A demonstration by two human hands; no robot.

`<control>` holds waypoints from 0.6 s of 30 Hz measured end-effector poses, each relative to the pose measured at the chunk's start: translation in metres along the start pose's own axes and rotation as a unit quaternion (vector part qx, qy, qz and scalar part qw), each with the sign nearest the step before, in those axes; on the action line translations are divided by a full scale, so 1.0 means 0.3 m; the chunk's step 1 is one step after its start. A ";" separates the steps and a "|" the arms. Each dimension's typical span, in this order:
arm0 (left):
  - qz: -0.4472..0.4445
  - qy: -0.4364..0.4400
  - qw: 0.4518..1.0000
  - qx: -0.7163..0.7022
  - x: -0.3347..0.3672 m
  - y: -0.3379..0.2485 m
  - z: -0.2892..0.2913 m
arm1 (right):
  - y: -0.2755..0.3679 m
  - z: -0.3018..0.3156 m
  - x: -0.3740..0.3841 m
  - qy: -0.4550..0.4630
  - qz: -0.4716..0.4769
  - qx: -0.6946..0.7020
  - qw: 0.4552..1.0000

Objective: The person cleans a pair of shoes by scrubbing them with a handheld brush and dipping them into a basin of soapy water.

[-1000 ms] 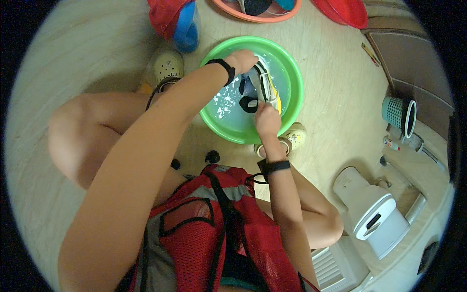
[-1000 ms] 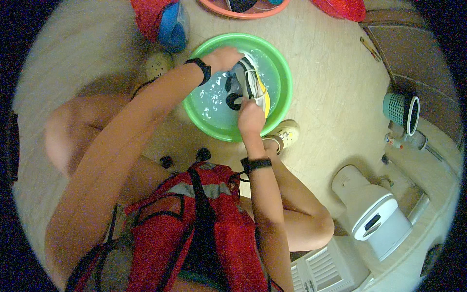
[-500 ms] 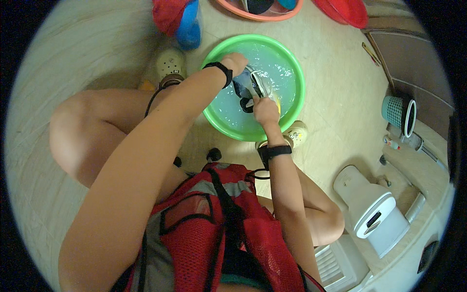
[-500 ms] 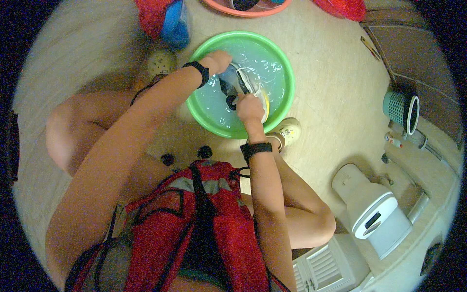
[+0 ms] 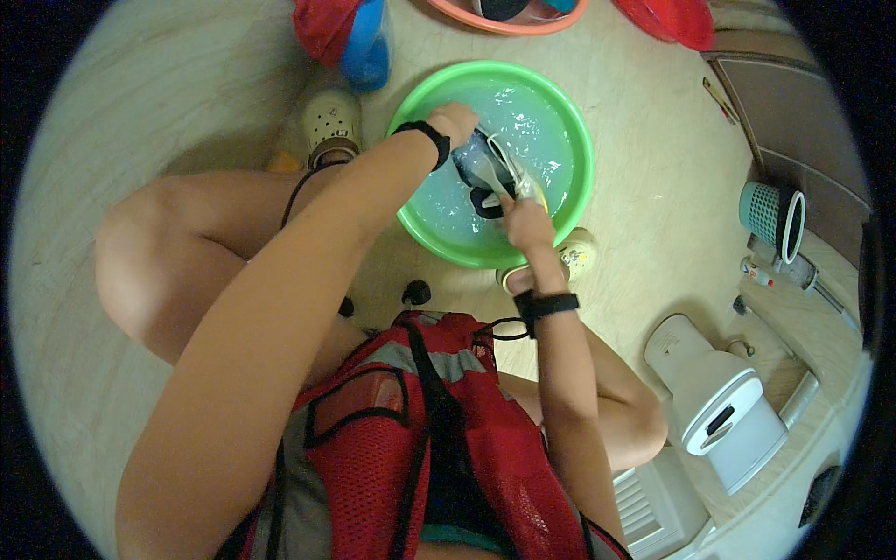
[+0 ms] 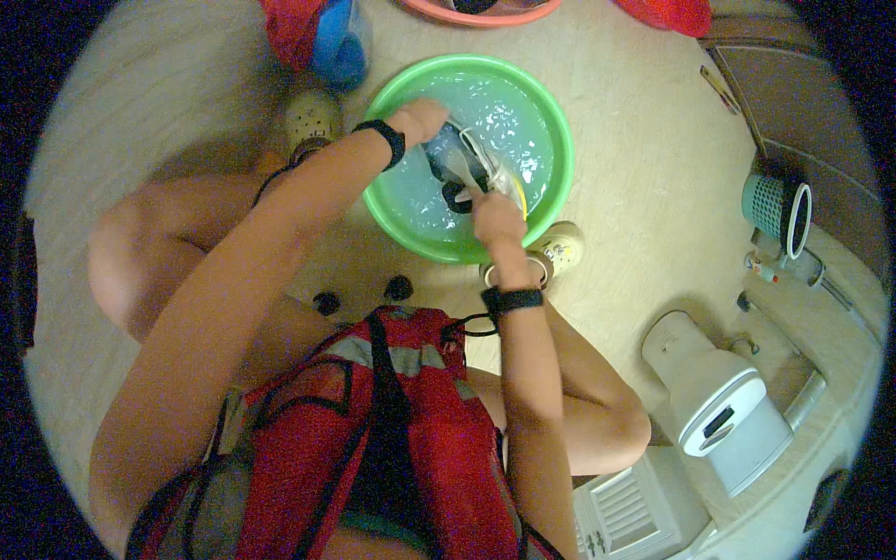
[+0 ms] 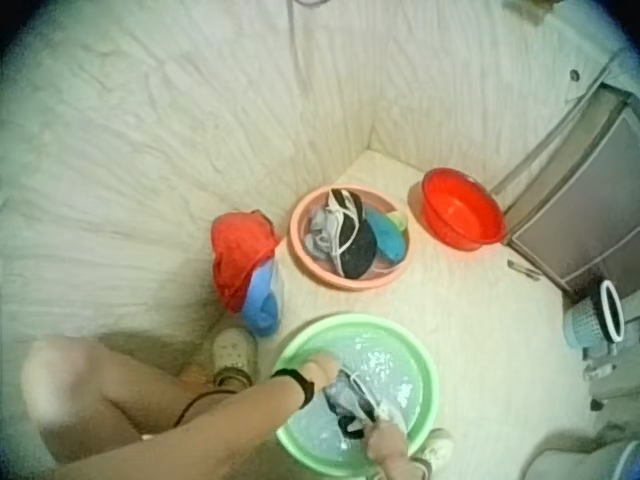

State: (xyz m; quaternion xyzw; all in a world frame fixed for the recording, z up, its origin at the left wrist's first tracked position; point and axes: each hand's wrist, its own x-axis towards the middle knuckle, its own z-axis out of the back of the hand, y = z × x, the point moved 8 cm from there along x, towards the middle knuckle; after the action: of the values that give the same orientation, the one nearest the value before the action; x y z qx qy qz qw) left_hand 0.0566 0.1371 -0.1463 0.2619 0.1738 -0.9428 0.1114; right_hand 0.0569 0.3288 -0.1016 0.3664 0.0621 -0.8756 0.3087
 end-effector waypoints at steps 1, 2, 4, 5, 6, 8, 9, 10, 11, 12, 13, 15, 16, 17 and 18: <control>-0.003 0.000 1.000 -0.007 -0.006 0.008 -0.008 | -0.031 -0.019 -0.012 0.022 0.047 -0.023 0.998; 0.009 -0.002 1.000 -0.015 -0.019 0.051 -0.013 | 0.016 0.045 -0.067 0.043 0.116 -0.013 0.992; 0.003 0.002 1.000 -0.009 -0.035 0.017 0.020 | -0.041 0.022 -0.064 0.051 0.141 -0.032 0.988; 0.003 0.004 1.000 -0.004 -0.050 0.014 0.032 | -0.042 0.006 -0.060 0.054 0.156 -0.041 0.985; -0.014 -0.001 1.000 0.007 -0.030 0.005 0.016 | -0.002 0.008 -0.041 0.056 0.138 -0.089 0.985; -0.004 -0.005 1.000 -0.006 0.002 0.003 -0.010 | 0.022 0.016 0.030 0.043 -0.025 0.002 0.999; 0.005 -0.006 1.000 -0.013 0.006 0.014 -0.028 | 0.011 0.009 0.045 0.038 -0.102 0.047 0.993; 0.006 -0.020 0.999 -0.026 0.008 0.022 -0.040 | 0.012 0.011 0.050 0.034 -0.095 0.062 0.993; -0.003 -0.034 0.999 -0.039 0.022 0.016 -0.057 | -0.045 -0.046 0.061 0.027 -0.054 0.045 0.997; -0.019 -0.049 0.997 -0.053 0.049 -0.020 -0.049 | -0.176 -0.146 0.079 0.018 -0.021 0.028 0.999; 0.000 -0.049 0.997 -0.055 0.038 0.009 -0.062 | -0.113 -0.100 0.032 0.019 0.073 0.011 0.997; 0.031 -0.054 0.997 -0.055 -0.009 0.044 -0.057 | -0.046 -0.028 -0.040 0.019 0.165 -0.015 0.986; 0.022 -0.048 0.996 -0.073 -0.011 0.033 -0.050 | -0.057 -0.022 -0.043 0.023 0.162 -0.022 0.986; 0.028 -0.051 0.996 -0.067 -0.026 0.040 -0.047 | -0.051 -0.026 -0.045 0.027 0.161 -0.027 0.986; 0.026 -0.054 0.996 -0.062 -0.025 0.023 -0.037 | -0.010 -0.003 -0.034 0.026 0.137 -0.081 0.987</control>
State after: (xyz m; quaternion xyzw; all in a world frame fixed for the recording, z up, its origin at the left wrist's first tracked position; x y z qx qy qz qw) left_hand 0.0701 0.1360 -0.1529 0.2075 0.2185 -0.9399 0.1606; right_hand 0.0612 0.3367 -0.0956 0.3683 0.0901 -0.8072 0.4524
